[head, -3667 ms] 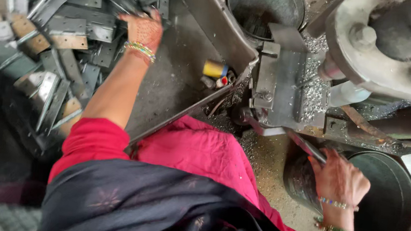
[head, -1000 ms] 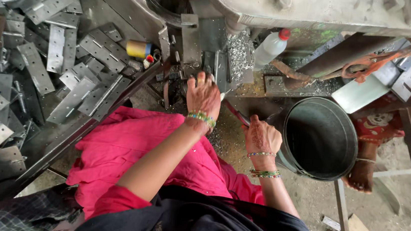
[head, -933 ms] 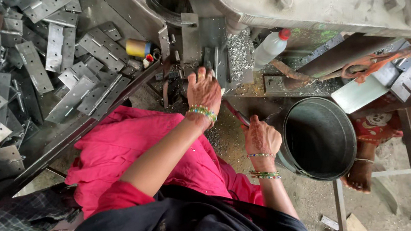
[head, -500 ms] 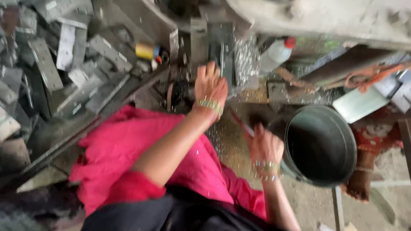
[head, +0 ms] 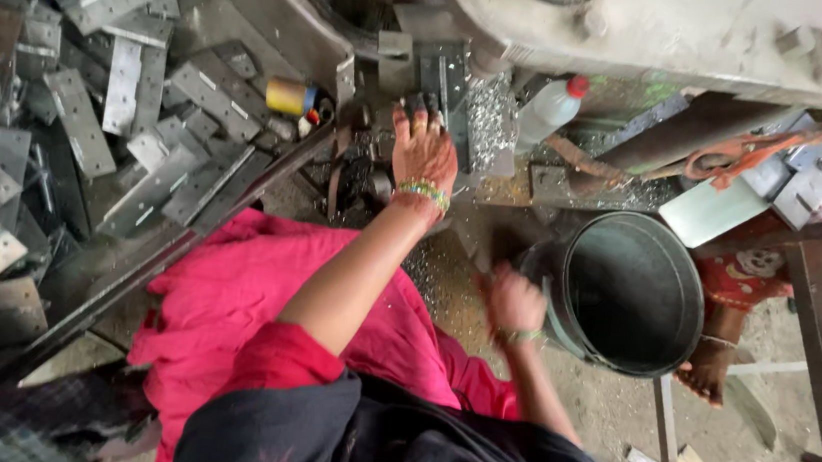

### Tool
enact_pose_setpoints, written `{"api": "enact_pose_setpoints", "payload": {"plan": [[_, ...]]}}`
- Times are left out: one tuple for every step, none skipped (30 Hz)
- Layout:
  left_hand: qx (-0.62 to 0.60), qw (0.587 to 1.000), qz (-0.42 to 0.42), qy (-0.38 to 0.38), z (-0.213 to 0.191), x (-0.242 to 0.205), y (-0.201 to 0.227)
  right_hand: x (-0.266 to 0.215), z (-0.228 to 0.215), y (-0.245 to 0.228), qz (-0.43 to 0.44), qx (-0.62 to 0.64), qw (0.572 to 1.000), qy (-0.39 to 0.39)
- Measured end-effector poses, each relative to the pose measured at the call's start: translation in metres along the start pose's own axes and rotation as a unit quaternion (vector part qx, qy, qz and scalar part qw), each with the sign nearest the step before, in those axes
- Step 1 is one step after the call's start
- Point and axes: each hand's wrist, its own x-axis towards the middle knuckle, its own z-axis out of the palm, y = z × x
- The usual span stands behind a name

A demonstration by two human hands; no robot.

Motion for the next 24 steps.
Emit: {"api": "enact_pose_setpoints", "payload": {"plan": [[0.008,1.0,0.0,0.024,0.001,-0.008,0.001,-0.007,0.017,-0.001,-0.02,0.058,0.998,0.011],[0.016,0.999,0.0,0.048,0.0,-0.012,0.002,-0.009,0.027,0.003,-0.035,0.1,0.994,0.023],[0.004,1.0,0.004,0.006,-0.003,-0.012,-0.002,-0.006,0.03,0.002,-0.043,0.124,0.991,0.016],[-0.009,0.999,0.007,-0.036,-0.006,-0.01,-0.007,-0.001,0.027,-0.003,-0.038,0.128,0.991,-0.006],[-0.026,0.996,0.015,-0.079,-0.009,-0.008,-0.008,-0.003,0.018,-0.004,-0.014,0.087,0.996,-0.032],[-0.008,0.994,0.031,-0.108,-0.012,-0.004,-0.009,-0.007,0.004,-0.002,0.011,0.045,0.997,-0.059],[0.011,0.99,0.042,-0.134,-0.016,0.006,-0.015,-0.004,-0.012,-0.004,0.029,0.004,0.996,-0.083],[0.03,0.985,0.053,-0.159,-0.018,0.017,-0.02,0.004,-0.025,-0.005,0.011,-0.01,0.998,-0.058],[0.023,0.989,0.039,-0.141,-0.016,0.023,-0.021,0.002,-0.03,-0.001,0.009,-0.026,0.999,-0.042],[0.017,0.992,0.025,-0.123,-0.012,0.028,-0.022,-0.001,-0.025,0.0,0.008,-0.028,0.999,-0.034],[0.012,0.995,0.011,-0.096,-0.011,0.037,-0.022,0.002,-0.014,0.0,0.004,-0.014,1.0,-0.019],[0.015,0.996,0.011,-0.089,-0.008,0.041,-0.022,-0.001,0.003,-0.002,-0.003,0.019,1.0,0.0],[0.015,0.996,0.009,-0.085,-0.002,0.039,-0.021,-0.005,0.021,-0.003,-0.019,0.076,0.997,0.018],[0.015,0.997,0.006,-0.082,0.003,0.038,-0.021,-0.004,0.032,0.001,-0.033,0.116,0.992,0.034],[0.005,0.997,0.007,-0.082,0.008,0.039,-0.024,-0.002,0.039,0.001,-0.042,0.137,0.989,0.035],[-0.006,0.997,0.007,-0.082,0.013,0.042,-0.026,0.002,0.04,-0.002,-0.04,0.131,0.99,0.021],[-0.021,0.996,0.013,-0.084,0.019,0.041,-0.023,-0.001,0.033,-0.001,-0.022,0.106,0.994,-0.009],[-0.013,0.998,0.021,-0.064,0.024,0.04,-0.022,-0.003,0.019,0.0,-0.004,0.081,0.996,-0.038],[-0.002,0.999,0.027,-0.04,0.026,0.042,-0.027,0.0,-0.001,-0.005,0.011,0.058,0.996,-0.065],[0.009,0.999,0.033,-0.017,0.026,0.042,-0.029,0.0,-0.023,-0.01,-0.014,0.018,0.999,-0.043],[-0.004,1.0,0.028,-0.004,0.025,0.035,-0.027,-0.001,-0.045,-0.012,-0.033,-0.021,0.999,-0.019],[-0.016,1.0,0.024,0.01,0.024,0.023,-0.023,-0.003,-0.063,-0.016,-0.052,-0.06,0.997,0.005],[-0.026,0.999,0.013,0.025,0.02,0.013,-0.023,-0.001,-0.077,-0.022,-0.064,-0.061,0.996,0.01],[0.003,0.998,0.042,-0.048,0.016,-0.006,-0.016,0.001,-0.089,-0.025,-0.076,-0.063,0.995,0.014]]}}
